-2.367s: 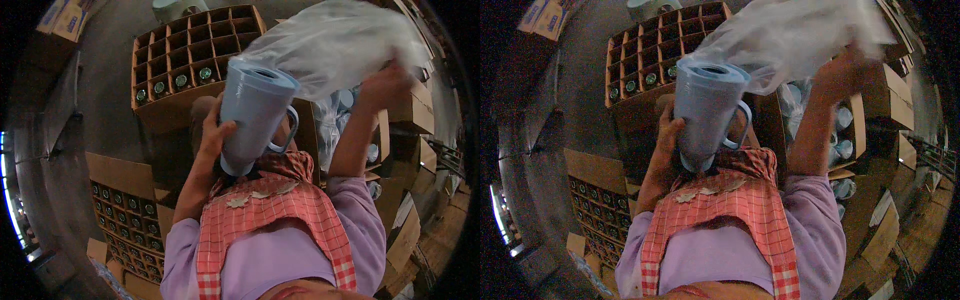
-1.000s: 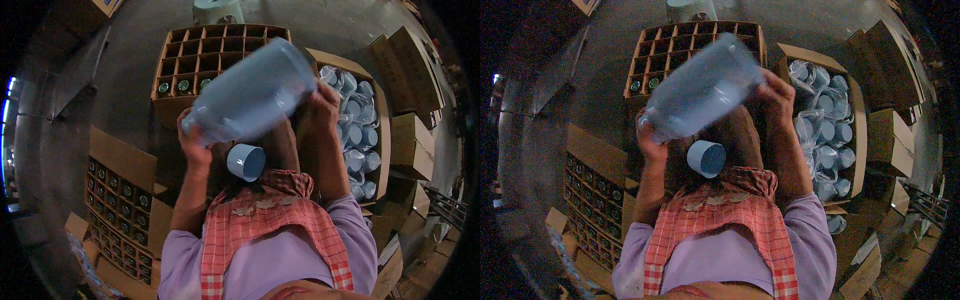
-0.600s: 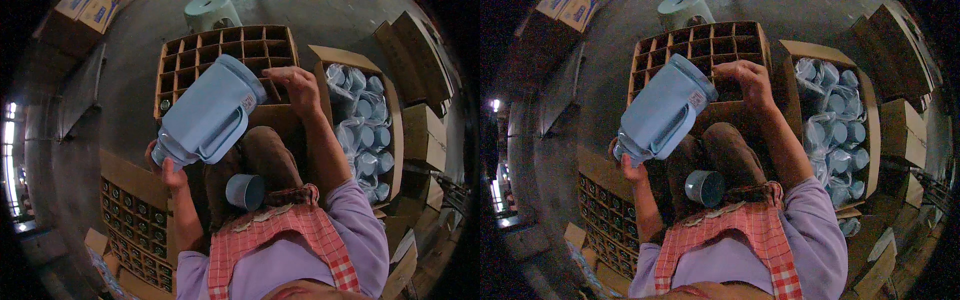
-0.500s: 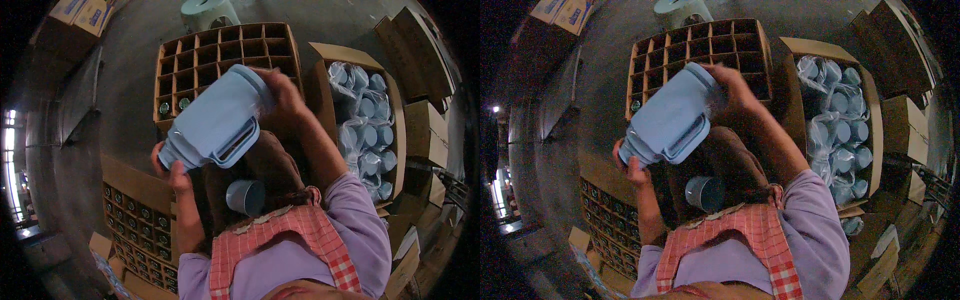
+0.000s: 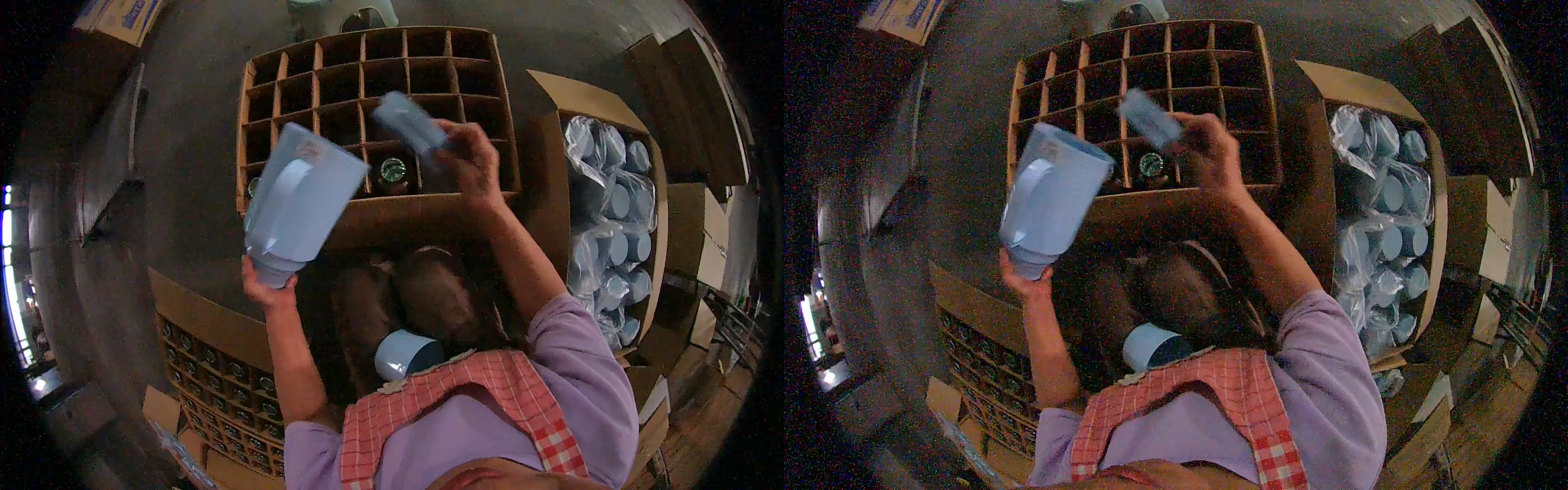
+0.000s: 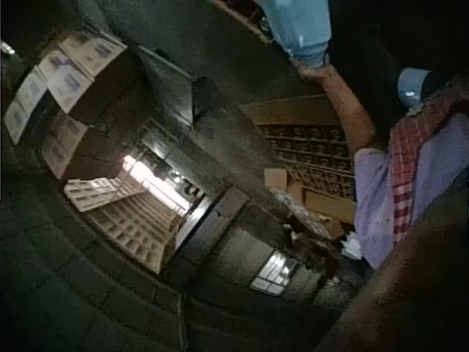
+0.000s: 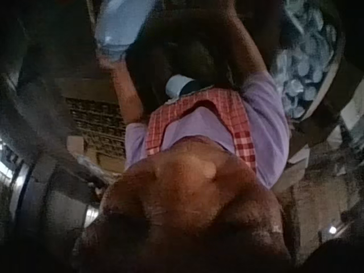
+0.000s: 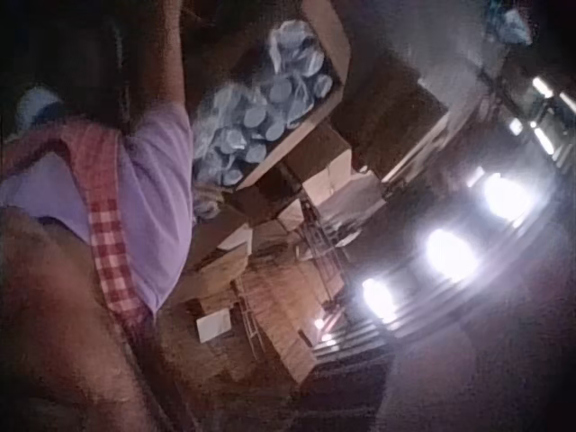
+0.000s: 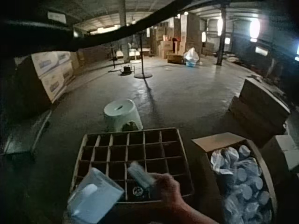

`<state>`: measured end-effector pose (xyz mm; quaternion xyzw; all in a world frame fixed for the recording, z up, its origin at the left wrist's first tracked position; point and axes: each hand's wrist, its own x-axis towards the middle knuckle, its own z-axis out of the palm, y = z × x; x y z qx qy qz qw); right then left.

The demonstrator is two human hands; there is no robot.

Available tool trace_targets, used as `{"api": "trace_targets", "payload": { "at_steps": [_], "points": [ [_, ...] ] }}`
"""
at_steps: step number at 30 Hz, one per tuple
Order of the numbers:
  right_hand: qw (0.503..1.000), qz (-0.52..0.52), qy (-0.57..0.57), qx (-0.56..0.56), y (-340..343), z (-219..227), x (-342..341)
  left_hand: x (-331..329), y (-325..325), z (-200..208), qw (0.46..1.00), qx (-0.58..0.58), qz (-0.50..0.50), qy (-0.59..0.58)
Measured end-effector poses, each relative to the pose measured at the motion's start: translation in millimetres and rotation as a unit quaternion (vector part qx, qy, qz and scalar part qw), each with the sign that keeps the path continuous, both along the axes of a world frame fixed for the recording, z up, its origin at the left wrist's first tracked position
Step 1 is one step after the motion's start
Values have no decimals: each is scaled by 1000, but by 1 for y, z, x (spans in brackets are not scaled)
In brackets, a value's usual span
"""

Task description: The person sits on the floor and assembles light blue plastic pitchers. They unwrap each pitcher from a plastic bag, insert a metal filter into the lid, and screw the lid onto the pitcher body. The person handles the items one at a time, repeating the process for multiple units.

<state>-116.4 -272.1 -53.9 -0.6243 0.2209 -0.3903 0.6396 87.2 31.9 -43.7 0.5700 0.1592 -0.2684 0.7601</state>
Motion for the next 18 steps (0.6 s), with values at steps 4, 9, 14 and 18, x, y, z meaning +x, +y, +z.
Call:
{"api": "trace_targets", "payload": {
  "at_steps": [4, 9, 14, 18],
  "points": [
    [862, -103, 353, -350, -49, -66, -17, 10, 23, -20, 988, 55, 142, -7],
    [778, -108, 371, -496, -42, -108, -6, 8, 45, -28, 988, 68, 141, 5],
    [754, 126, 429, -481, 9, -131, 64, 5, 48, -24, 994, 31, 108, -2],
    [749, 138, 511, -398, 12, -135, 87, 1, 60, -20, 990, 26, 139, -9]
  ]
}}
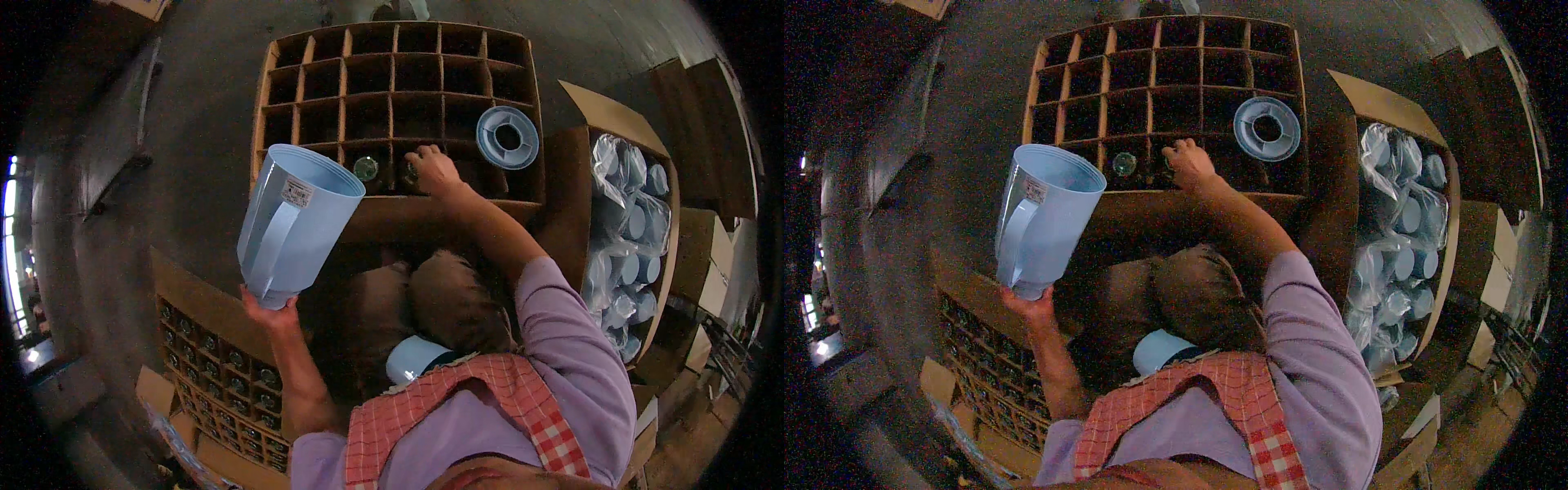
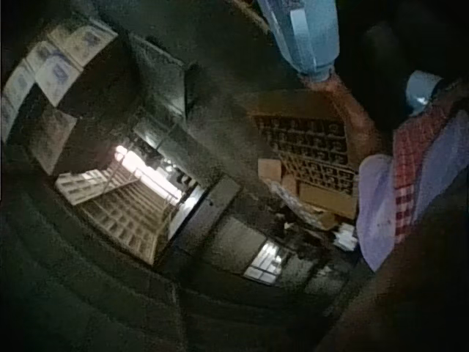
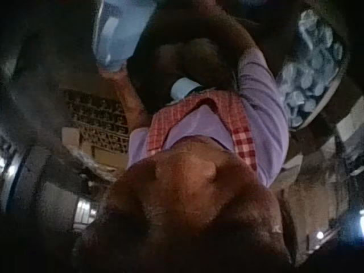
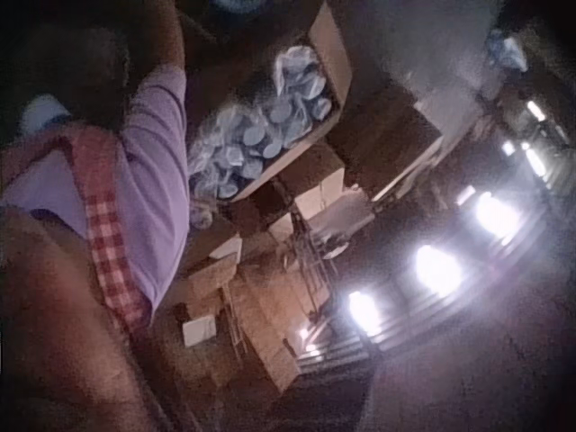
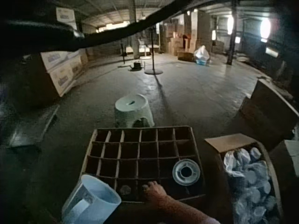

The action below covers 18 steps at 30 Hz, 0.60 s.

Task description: The person sits on the floor and assembles light blue plastic pitchers. They unwrap each pitcher from a plastic bag, insert a metal filter into the lid, and screw the lid onto the pitcher body. The person handles the items one at a time, repeating the process for multiple units.

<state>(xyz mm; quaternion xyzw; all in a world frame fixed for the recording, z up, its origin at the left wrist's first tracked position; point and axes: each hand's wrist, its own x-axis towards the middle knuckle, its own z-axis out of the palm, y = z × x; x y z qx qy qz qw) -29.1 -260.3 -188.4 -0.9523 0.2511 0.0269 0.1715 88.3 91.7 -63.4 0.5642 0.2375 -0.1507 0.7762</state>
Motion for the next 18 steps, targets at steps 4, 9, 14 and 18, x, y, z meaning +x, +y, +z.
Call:
{"api": "trace_targets", "payload": {
  "at_steps": [4, 9, 14, 18],
  "points": [
    [988, 19, -147, 37, -28, 71, -16, 4, 27, -3, 998, -37, 38, -17],
    [856, 29, -331, 395, -78, 238, -78, 19, 60, -3, 994, -97, 48, -33],
    [774, 134, -314, 533, -43, 313, -116, -10, 66, 28, 985, -152, -30, -72],
    [699, 73, -264, 661, 59, 311, -137, -49, 52, 69, 962, -186, -180, -86]
  ]
}}
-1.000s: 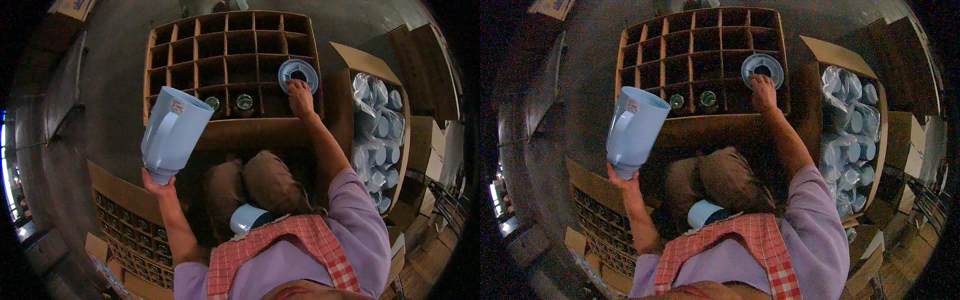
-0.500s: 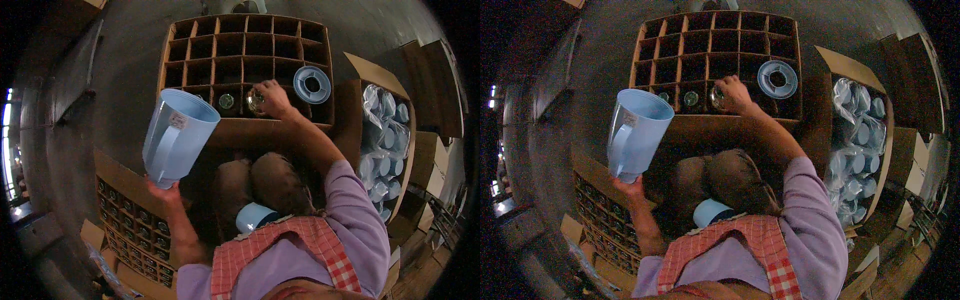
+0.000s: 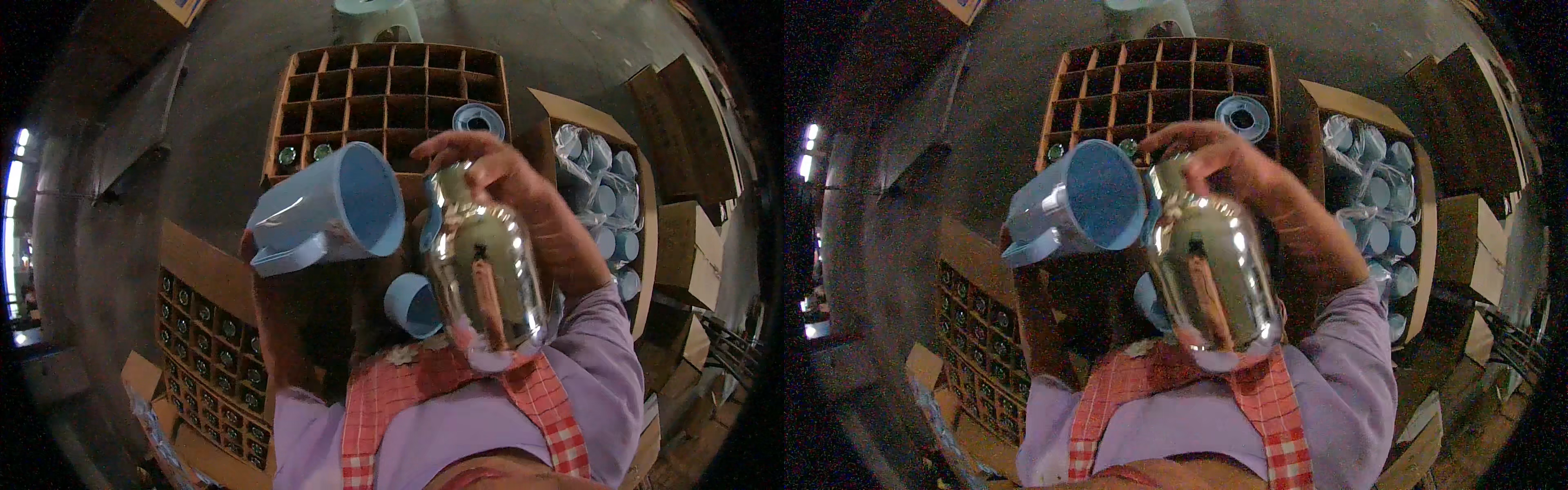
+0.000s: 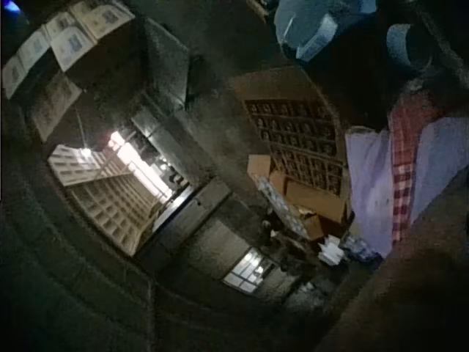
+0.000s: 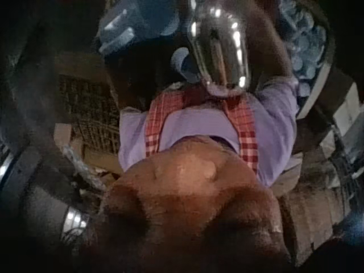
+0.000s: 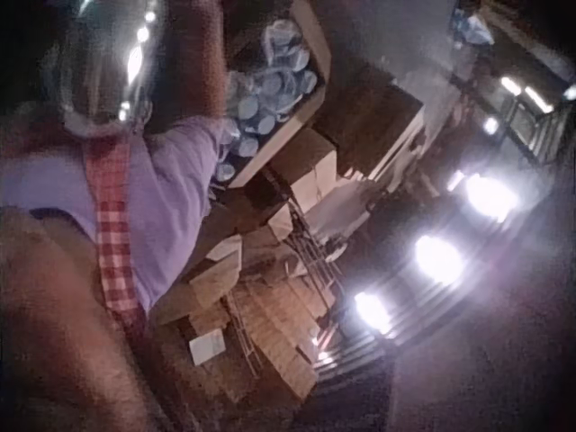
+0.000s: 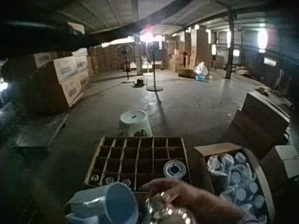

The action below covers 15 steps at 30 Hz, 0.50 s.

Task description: The person sits on the floor and assembles light blue plastic pitchers. They unwrap each pitcher from a plastic bag, insert a metal filter into the lid, and screw the lid onto the pitcher body. The person handles the items one at a time, repeating the process for multiple units.

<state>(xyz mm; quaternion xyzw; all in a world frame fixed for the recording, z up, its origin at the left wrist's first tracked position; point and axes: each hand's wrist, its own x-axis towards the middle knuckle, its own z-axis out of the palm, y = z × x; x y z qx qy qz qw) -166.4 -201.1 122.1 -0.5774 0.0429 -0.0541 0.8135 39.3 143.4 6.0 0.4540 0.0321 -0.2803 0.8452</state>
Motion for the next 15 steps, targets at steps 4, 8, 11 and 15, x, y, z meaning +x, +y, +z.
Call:
{"api": "trace_targets", "payload": {
  "at_steps": [4, 8, 11, 15],
  "points": [
    [986, -131, 83, 54, 62, -7, -16, -27, -13, 31, 989, -20, -142, -25],
    [945, -296, 69, -118, 86, -25, -22, -40, -25, 39, 972, -23, -234, -23],
    [922, -333, -14, -195, 91, -44, -13, -47, -24, 26, 954, 6, -299, -10],
    [930, -368, 19, -4, 68, -55, -12, -57, 5, -22, 962, -67, -231, 132]
  ]
}}
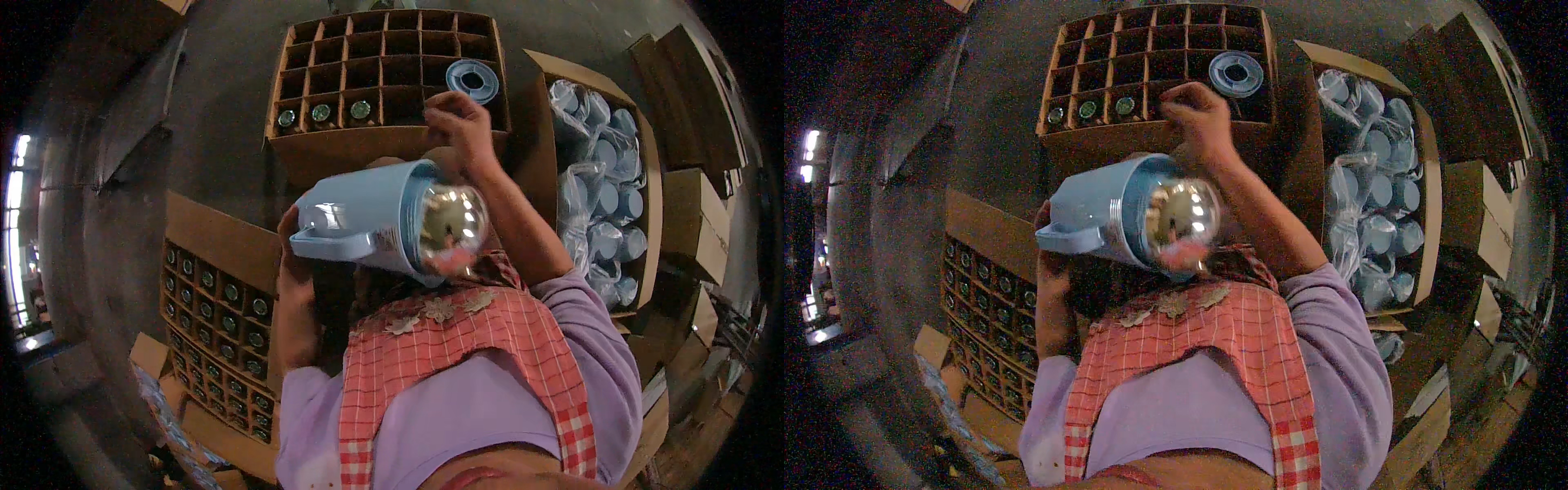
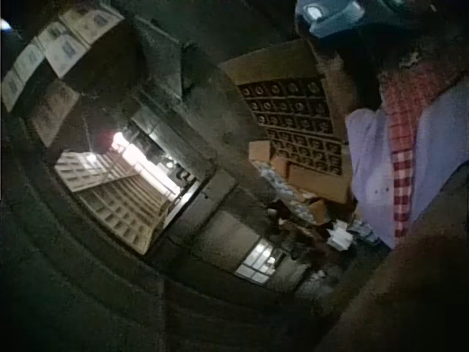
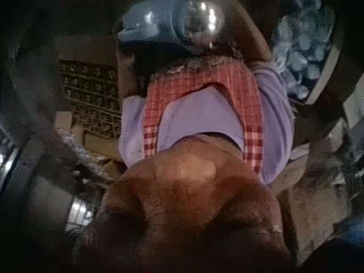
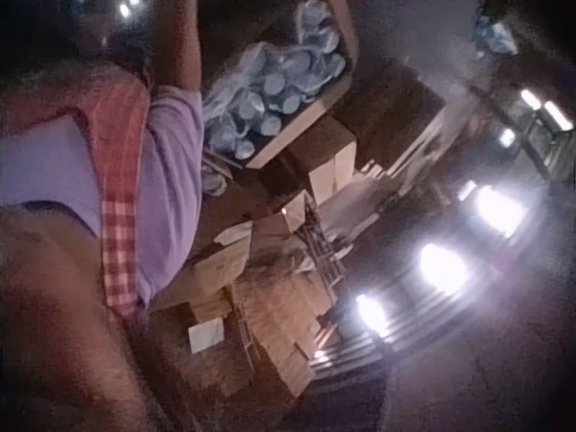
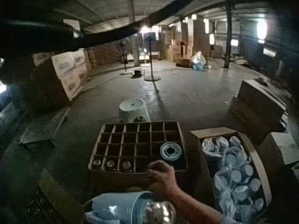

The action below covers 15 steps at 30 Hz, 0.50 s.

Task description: The person sits on the floor and assembles light blue plastic pitchers. They unwrap each pitcher from a plastic bag, insert a metal filter into the lid, and screw the lid onto the pitcher body. The person handles the items one at a time, repeating the process for multiple units.

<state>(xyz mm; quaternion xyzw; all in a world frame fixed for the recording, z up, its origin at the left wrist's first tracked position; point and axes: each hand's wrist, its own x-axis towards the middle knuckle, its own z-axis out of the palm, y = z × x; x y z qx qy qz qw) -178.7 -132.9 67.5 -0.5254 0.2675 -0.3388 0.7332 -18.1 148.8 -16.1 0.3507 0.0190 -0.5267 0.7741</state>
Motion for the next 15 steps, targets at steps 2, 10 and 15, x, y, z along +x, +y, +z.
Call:
{"api": "trace_targets", "payload": {
  "at_steps": [2, 10, 15],
  "points": [
    [999, -30, 40, 14, -14, 1, -22, 11, 10, -33, 998, 35, 53, 15],
    [901, 161, 58, -399, 34, -8, -88, 36, 27, -79, 995, -24, 66, -76],
    [838, 170, 43, -517, 24, 1, -74, 35, 19, -78, 995, 51, 53, -61]
  ]
}}
